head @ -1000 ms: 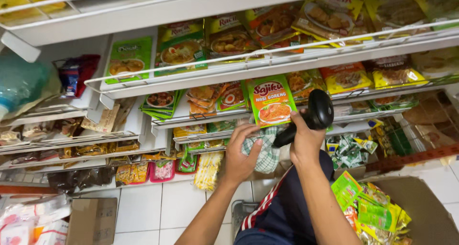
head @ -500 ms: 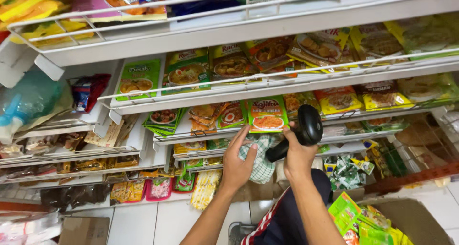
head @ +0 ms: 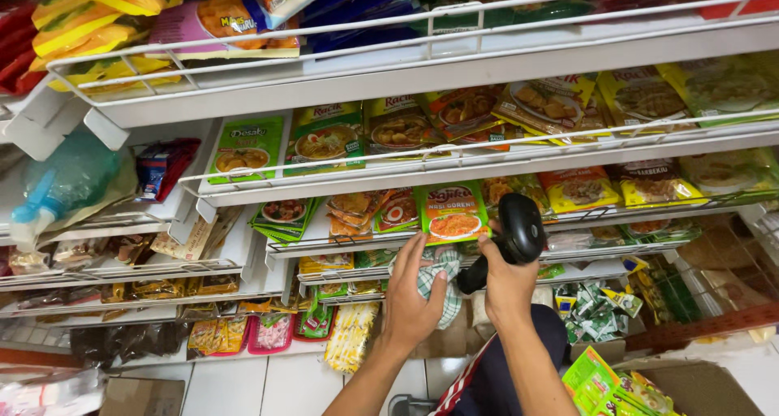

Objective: The person wipes individual product packets with a cloth, scans each one using a handheld barcode scanner, and then places them onto a retail shelf or back into a cardboard box.

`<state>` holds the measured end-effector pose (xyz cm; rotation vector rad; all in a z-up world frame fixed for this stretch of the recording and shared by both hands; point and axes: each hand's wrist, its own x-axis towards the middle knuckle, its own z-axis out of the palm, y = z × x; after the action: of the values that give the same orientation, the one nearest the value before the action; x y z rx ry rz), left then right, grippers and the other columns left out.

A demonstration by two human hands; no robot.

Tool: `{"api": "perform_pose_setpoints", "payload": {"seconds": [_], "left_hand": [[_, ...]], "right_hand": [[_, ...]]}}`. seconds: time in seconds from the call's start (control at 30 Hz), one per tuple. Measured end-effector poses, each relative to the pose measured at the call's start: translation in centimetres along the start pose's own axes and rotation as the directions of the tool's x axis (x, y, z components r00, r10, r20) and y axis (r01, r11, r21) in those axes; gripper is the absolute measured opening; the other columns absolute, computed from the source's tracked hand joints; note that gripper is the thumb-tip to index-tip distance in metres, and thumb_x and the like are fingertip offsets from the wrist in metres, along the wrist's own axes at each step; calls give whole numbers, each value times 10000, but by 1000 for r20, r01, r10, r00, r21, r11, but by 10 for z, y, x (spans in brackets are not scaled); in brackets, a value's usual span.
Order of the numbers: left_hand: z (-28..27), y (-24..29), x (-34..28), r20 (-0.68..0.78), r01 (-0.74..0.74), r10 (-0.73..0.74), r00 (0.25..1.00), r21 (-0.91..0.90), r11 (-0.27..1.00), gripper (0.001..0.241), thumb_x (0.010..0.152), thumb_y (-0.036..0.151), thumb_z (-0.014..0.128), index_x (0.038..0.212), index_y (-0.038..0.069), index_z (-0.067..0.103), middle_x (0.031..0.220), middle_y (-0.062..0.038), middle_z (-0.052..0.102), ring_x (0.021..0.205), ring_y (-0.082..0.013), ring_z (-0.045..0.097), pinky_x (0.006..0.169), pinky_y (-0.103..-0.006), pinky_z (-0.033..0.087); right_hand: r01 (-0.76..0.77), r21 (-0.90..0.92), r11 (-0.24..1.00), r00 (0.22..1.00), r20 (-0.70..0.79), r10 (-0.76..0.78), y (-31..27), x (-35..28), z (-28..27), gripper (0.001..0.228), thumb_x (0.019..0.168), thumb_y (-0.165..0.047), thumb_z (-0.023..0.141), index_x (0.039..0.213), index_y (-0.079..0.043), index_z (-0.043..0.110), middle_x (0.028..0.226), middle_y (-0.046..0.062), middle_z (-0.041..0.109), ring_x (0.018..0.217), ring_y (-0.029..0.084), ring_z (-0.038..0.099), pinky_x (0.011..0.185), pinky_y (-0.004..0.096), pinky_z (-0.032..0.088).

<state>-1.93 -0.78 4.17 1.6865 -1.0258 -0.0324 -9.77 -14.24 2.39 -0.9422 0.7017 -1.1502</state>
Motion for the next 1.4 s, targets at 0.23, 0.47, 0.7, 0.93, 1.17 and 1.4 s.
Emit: {"api": "perform_pose_setpoints", "payload": {"seconds": [0.23, 0.47, 0.7, 0.93, 1.17, 1.4], "left_hand": [[-3, 6, 24, 119, -70, 49, 992, 179, 981, 805, 868, 141, 752, 1547, -38, 359, 1614, -301, 335, 1269, -416, 558, 990, -435, 501], [2, 19, -2, 57, -113, 120, 991, -102, 988, 451, 929, 111, 675, 1361, 6, 599, 1543, -269, 464, 896, -203, 754, 961, -360, 563], [71, -8, -70, 352, 40, 95, 931, -359, 933, 211, 937, 93, 707, 1133, 16, 700, 1377, -190, 655, 1087, -272, 733, 1019, -369, 555], [145, -20, -117, 685, 19, 224, 693, -328, 944, 589, 741, 106, 828, 1270, -19, 602, 1335, -277, 530, 1191, -436, 572, 1003, -450, 461], [215, -54, -130, 821, 162, 78, 566, -204, 965, 417, 888, 106, 706, 1293, 42, 629, 1223, -187, 711, 1166, -341, 687, 1021, -399, 516], [257, -86, -124, 765, 241, 3, 644, -206, 949, 367, 959, 80, 616, 1322, 27, 625, 1225, -185, 712, 1168, -293, 685, 1033, -381, 502]], "right_hand": [[-47, -160, 986, 996, 66, 59, 5, 10, -7, 412, 861, 15, 794, 1257, 21, 680, 1148, 100, 718, 952, 146, 671, 846, 309, 528], [63, 66, 996, 995, -85, -57, 9, -19, -52, 419, 890, -36, 746, 1297, -43, 645, 1166, 41, 707, 979, 142, 675, 882, 296, 541], [-102, -55, 993, 988, -119, 95, 70, -85, -176, 400, 889, 6, 743, 1274, -8, 636, 1149, 59, 695, 1019, 156, 666, 901, 310, 546], [-254, 53, 966, 838, -487, 247, 128, -164, -278, 473, 810, -24, 717, 1265, -92, 608, 1151, -1, 706, 1033, 120, 658, 879, 281, 545], [-359, 112, 926, 629, -705, 329, 136, -171, -365, 253, 881, -35, 691, 1131, -1, 668, 970, 90, 703, 812, 194, 683, 751, 349, 571], [-282, 418, 864, 590, -634, 500, 188, -126, -428, 154, 943, -105, 700, 1063, -17, 663, 870, 87, 643, 754, 209, 648, 699, 359, 541]]}}
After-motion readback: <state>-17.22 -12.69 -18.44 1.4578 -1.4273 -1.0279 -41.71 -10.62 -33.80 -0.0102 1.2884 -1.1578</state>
